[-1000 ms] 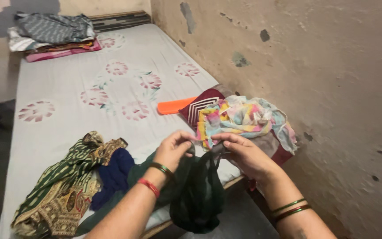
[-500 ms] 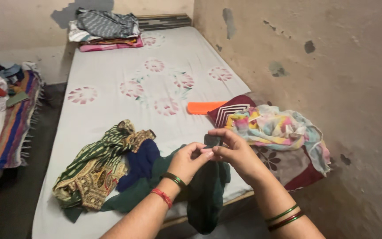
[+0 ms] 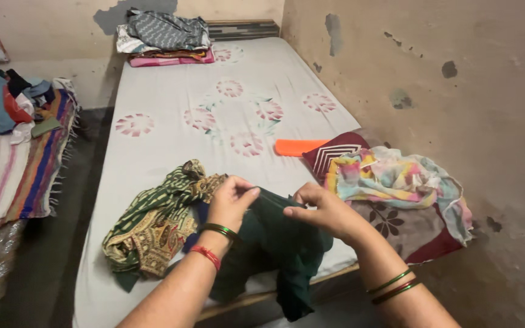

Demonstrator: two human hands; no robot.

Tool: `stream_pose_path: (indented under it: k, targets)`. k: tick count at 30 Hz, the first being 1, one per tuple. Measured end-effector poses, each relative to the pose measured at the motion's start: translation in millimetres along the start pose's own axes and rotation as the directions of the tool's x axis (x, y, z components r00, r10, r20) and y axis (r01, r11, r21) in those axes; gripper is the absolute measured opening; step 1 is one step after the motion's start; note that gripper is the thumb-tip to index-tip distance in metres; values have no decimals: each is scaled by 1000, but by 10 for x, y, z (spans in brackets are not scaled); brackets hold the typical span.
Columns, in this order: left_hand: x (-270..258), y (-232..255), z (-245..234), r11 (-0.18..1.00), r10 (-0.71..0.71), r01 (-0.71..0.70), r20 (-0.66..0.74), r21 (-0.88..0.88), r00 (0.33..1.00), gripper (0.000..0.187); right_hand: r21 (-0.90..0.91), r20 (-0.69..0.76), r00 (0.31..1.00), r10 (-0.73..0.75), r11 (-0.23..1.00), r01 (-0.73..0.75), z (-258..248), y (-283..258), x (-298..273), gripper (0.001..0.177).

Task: The person sweeps the floor between two beds using a broom, then picks up a pile of clothes from a cot and folds a dark green garment on a bed. The person handles the clothes by hand and places the folded item on the bed.

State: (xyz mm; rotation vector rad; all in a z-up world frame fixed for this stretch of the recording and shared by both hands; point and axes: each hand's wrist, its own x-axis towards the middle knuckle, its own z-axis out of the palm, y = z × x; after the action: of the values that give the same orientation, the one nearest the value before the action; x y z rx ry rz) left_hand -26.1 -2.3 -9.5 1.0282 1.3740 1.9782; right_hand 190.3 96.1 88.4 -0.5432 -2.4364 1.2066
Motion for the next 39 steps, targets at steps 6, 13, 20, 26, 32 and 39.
stream_pose_path:
  k: [6,13,20,26,32,39]
  targets:
    - [100,94,-701,997,74,-76,-118,-10,990,17,225,378,887,264,904,-365,326,-64,34,24]
    - [-39,451,-1461,979,128,-108,-108,175,986,17,-342,533,769,353,921,-186,853,350,39,20]
    - [-350,718,-1761,991,34,-9,-183,136,983,16,-838,369,658,657,541,-70,1204,1396,-178,30]
    - [-535,863,-1942,939,17,93,-314,332,949,16,-581,41,831,555,690,-432,1108,1913,-375,36]
    - [-568,896,-2047,903,-18,178,-379,391,925,15,-557,-91,921,378,748,-362,1032,1516,-129,26]
    - [-530,919,-2198,948,131,8,-413,319,901,15,-695,-137,896,423,603,-391,1082,1437,157,18]
